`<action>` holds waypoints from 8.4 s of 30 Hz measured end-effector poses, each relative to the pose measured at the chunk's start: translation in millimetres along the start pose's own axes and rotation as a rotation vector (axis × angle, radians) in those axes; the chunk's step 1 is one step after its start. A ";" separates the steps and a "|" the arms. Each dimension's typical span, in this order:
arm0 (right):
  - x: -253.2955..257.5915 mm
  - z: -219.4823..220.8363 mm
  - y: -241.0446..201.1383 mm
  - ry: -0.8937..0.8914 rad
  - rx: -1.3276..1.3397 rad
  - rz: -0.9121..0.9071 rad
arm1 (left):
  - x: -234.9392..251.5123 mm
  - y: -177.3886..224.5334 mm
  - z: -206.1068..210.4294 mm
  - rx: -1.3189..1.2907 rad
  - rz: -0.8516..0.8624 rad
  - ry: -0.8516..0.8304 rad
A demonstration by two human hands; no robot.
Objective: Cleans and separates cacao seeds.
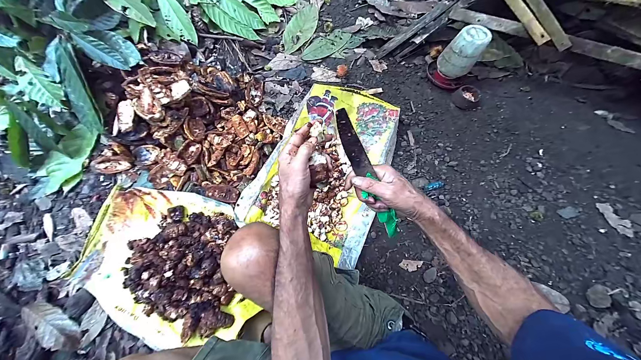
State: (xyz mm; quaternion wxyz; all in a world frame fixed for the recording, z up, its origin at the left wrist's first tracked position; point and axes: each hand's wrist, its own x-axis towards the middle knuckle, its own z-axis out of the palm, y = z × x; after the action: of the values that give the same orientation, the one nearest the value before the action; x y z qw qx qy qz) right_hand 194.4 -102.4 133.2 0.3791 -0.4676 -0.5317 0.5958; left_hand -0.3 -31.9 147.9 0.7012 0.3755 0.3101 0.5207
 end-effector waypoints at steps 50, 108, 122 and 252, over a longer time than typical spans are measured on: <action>14.7 25.7 9.7 0.362 -0.919 -0.119 | -0.5 0.7 -3.1 0.006 0.026 -0.069; 17.5 33.8 18.6 0.215 -0.698 0.039 | -3.0 3.5 -0.9 0.768 0.040 0.125; 14.4 -2.1 21.7 -0.255 0.016 0.260 | -3.5 3.3 -11.8 0.690 -0.078 0.037; -40.4 52.6 0.4 0.446 -0.552 -0.037 | 24.2 -24.0 -0.3 -0.197 -0.023 0.177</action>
State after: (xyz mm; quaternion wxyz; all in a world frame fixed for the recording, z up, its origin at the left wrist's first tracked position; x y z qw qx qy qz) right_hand 155.0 -155.5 138.9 0.3558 -0.6614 -0.5852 0.3058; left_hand 17.9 -12.7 126.3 0.7105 0.2538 0.3227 0.5716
